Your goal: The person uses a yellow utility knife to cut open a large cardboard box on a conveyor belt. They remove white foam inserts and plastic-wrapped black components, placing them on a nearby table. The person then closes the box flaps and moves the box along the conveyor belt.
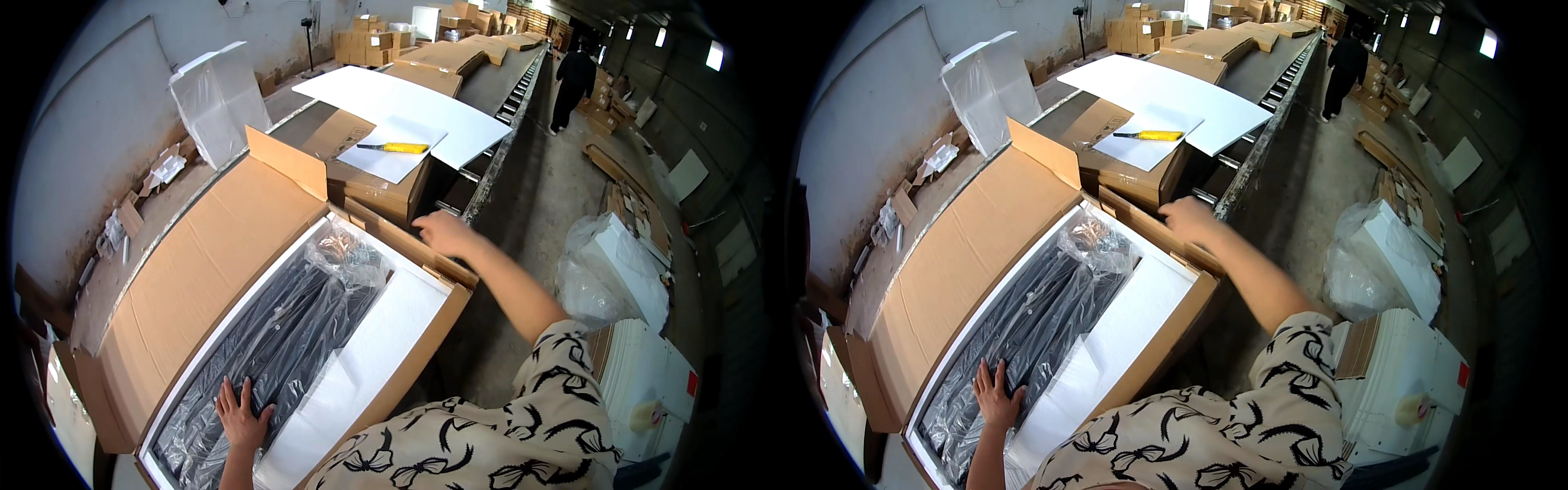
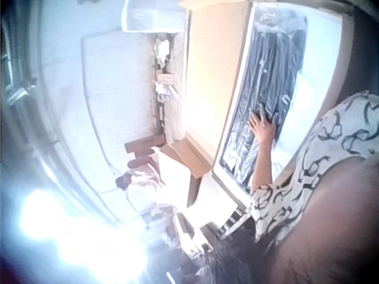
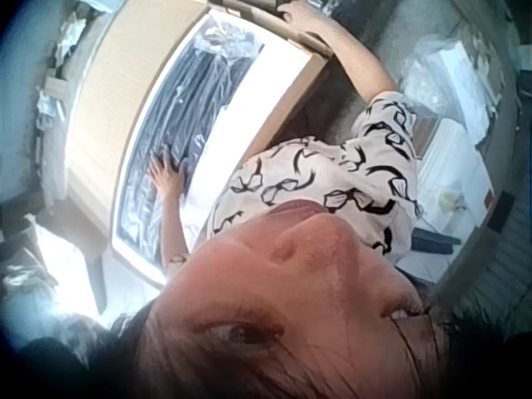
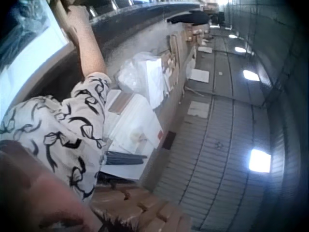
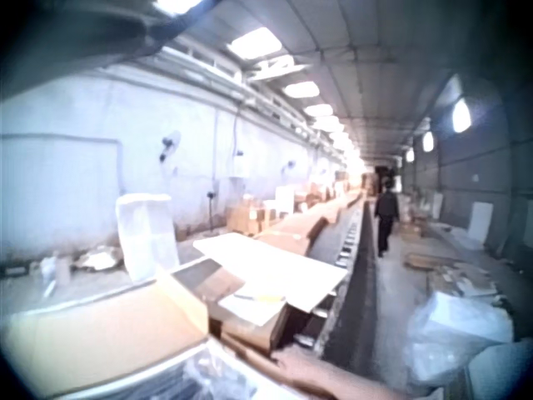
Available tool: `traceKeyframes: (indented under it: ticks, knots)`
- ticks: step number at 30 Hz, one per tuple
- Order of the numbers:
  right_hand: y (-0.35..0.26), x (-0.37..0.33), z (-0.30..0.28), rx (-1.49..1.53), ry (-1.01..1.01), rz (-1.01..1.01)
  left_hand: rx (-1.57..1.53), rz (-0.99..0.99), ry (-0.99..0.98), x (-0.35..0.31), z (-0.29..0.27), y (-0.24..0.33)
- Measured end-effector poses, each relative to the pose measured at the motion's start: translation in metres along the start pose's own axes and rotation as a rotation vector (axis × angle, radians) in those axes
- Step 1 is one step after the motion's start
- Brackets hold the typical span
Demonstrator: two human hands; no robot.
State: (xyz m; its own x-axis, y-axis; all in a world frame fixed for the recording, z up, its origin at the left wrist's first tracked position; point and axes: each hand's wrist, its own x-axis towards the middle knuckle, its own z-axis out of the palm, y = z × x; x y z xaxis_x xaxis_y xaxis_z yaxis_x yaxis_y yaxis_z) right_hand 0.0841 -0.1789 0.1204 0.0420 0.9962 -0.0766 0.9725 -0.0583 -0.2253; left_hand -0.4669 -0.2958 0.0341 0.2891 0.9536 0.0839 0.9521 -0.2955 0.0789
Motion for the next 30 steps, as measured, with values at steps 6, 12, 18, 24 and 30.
traceKeyframes:
  ticks: [6,12,18,24,30]
  knots:
    - [-0.062,-0.015,0.095,0.038,0.467,-0.428,0.001,-0.010,-0.015,0.007,-0.001,0.003]
    - [-0.079,-0.007,0.139,0.167,0.346,-0.505,-0.017,-0.069,-0.095,0.013,-0.011,0.009]
    - [-0.105,-0.022,0.103,0.125,0.236,-0.431,0.026,-0.075,0.054,-0.023,0.001,0.002]
    - [-0.135,-0.010,0.125,-0.070,0.189,-0.530,-0.027,-0.104,0.066,-0.047,-0.007,-0.018]
    - [-0.134,-0.015,0.117,-0.163,-0.200,-0.424,-0.063,-0.035,0.023,-0.039,-0.013,-0.026]
